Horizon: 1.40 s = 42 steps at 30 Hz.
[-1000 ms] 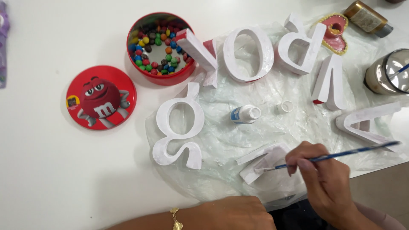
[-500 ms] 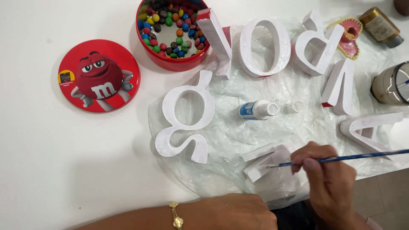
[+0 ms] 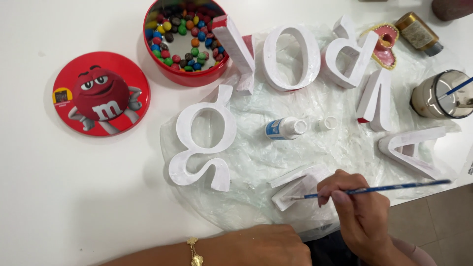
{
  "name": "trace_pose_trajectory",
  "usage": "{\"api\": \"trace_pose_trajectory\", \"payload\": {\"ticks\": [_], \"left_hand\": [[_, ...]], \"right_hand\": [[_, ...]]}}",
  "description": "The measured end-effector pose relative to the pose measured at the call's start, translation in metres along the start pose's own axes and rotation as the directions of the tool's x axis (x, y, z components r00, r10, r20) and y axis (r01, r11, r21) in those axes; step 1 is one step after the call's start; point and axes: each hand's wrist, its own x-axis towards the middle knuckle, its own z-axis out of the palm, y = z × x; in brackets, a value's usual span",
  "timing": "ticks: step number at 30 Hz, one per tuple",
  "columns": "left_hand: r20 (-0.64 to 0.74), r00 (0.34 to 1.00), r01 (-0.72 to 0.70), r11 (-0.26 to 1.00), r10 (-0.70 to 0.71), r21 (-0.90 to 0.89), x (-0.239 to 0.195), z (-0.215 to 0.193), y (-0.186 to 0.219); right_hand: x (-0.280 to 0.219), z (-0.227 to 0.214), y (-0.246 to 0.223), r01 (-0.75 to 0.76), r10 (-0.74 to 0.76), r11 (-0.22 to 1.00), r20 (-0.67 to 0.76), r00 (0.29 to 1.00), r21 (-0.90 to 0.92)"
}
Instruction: The person paints white 3D letters with white paint using a paintbrush. They dip the brush into a container of paint and apply it to the letters laid out on a plastic sheet on a white table.
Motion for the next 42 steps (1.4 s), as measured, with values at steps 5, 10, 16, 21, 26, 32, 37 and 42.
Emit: {"api": "trace_pose_trajectory", "payload": {"ticks": [5, 10, 16, 21, 26, 32, 37, 42], "left_hand": [[0.009, 0.999, 0.033, 0.999, -0.032, -0.033, -0.004, 0.003, 0.0], [0.022, 1.0, 0.0, 1.0, 0.0, -0.014, 0.002, 0.003, -0.002], [0.035, 0.999, 0.034, 0.997, -0.032, -0.067, 0.0, -0.001, 0.001], [0.035, 0.999, 0.023, 0.997, -0.02, -0.076, 0.0, -0.005, 0.003], [0.018, 1.0, 0.006, 0.998, -0.005, -0.066, -0.003, -0.008, 0.007], [0.06, 0.996, 0.076, 0.984, -0.067, -0.162, -0.004, -0.007, 0.007], [0.043, 0.999, 0.008, 0.999, -0.006, -0.042, 0.0, -0.002, 0.002], [0.049, 0.999, 0.006, 0.994, -0.001, -0.11, -0.003, -0.01, 0.009]], "right_hand": [[0.004, -0.015, 0.011, -0.06, 0.028, 0.985, -0.195, 0.98, -0.159], [-0.007, -0.006, 0.01, 0.014, -0.016, 0.999, -0.084, 0.996, -0.029], [-0.009, -0.012, 0.011, -0.005, -0.009, 0.996, -0.153, 0.988, -0.092], [-0.012, -0.01, 0.013, 0.015, -0.017, 0.999, -0.031, 0.999, -0.042], [-0.024, -0.006, 0.02, 0.077, -0.093, 0.994, -0.24, 0.966, -0.078], [-0.019, -0.016, 0.019, 0.028, -0.058, 0.991, -0.228, 0.972, -0.133], [-0.019, -0.014, 0.012, -0.141, 0.137, 0.99, -0.151, 0.979, -0.012], [-0.024, -0.015, 0.016, -0.139, 0.119, 0.989, -0.269, 0.956, -0.055]]}}
